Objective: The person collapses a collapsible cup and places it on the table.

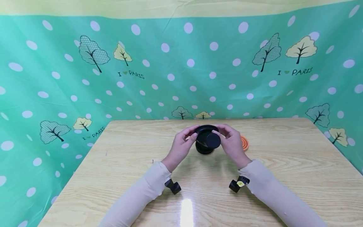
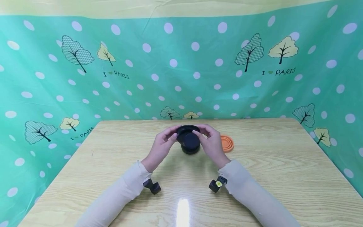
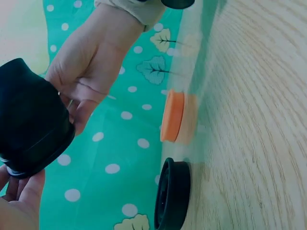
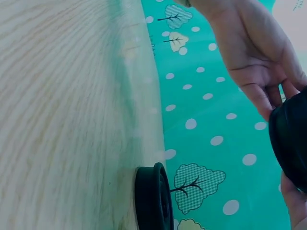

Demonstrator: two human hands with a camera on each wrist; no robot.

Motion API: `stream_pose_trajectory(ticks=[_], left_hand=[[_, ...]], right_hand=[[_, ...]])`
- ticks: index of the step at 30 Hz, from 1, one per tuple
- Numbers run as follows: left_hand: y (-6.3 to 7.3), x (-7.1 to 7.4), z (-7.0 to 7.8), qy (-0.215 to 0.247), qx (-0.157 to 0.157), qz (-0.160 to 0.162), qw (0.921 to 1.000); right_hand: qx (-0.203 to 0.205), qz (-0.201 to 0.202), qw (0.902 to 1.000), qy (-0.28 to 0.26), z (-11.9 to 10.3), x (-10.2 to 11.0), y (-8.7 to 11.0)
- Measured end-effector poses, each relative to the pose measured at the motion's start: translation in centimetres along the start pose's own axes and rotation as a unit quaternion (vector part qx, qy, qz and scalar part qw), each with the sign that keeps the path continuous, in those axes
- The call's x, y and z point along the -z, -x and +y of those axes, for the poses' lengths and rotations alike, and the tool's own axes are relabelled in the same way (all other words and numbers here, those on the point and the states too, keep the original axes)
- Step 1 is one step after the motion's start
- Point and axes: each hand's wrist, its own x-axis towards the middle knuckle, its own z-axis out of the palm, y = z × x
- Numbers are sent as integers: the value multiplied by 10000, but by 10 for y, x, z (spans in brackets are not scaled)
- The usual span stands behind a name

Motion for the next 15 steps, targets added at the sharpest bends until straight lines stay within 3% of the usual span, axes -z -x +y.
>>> stream_pose_trajectory(ticks=[9, 15], left_hand=[[2, -6, -4, -318, -902, 330, 9949], [0, 0, -5, -11, -525, 423, 9977]], right_hand=[[482, -118, 9987, -141, 18, 1, -1], [-264, -680, 9973, -67, 25, 6, -3]])
